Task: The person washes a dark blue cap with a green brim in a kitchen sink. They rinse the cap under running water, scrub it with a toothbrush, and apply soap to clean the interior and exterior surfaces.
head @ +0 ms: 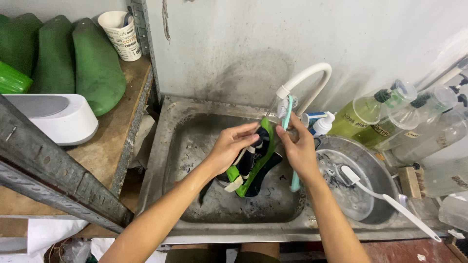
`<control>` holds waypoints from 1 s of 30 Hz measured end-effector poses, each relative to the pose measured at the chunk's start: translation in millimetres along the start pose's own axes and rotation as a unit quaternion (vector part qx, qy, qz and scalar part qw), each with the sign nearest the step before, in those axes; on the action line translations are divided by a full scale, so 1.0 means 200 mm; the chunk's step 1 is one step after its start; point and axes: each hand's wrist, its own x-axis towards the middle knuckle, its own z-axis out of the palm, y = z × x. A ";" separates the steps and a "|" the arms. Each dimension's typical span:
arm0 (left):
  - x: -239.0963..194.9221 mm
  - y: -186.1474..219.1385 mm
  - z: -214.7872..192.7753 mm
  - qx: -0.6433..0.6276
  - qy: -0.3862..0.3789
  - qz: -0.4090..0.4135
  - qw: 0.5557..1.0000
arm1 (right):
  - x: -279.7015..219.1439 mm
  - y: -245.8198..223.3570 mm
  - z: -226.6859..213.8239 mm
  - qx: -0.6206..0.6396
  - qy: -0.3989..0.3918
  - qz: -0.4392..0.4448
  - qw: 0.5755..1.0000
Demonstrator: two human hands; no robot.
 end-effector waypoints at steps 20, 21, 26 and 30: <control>-0.12 0.08 0.13 -0.203 0.000 -0.096 0.974 | -0.24 0.08 0.11 -0.527 -0.007 -0.178 0.831; -0.11 0.10 0.15 -0.224 0.026 -0.110 0.968 | -0.25 0.13 0.14 -0.529 -0.038 -0.159 0.833; -0.10 -0.01 0.09 -0.224 0.028 -0.107 0.968 | -0.22 0.03 0.06 -0.509 -0.075 -0.142 0.845; -0.09 0.08 0.15 -0.241 0.074 -0.107 0.962 | -0.30 -0.07 0.03 -0.512 -0.147 -0.147 0.834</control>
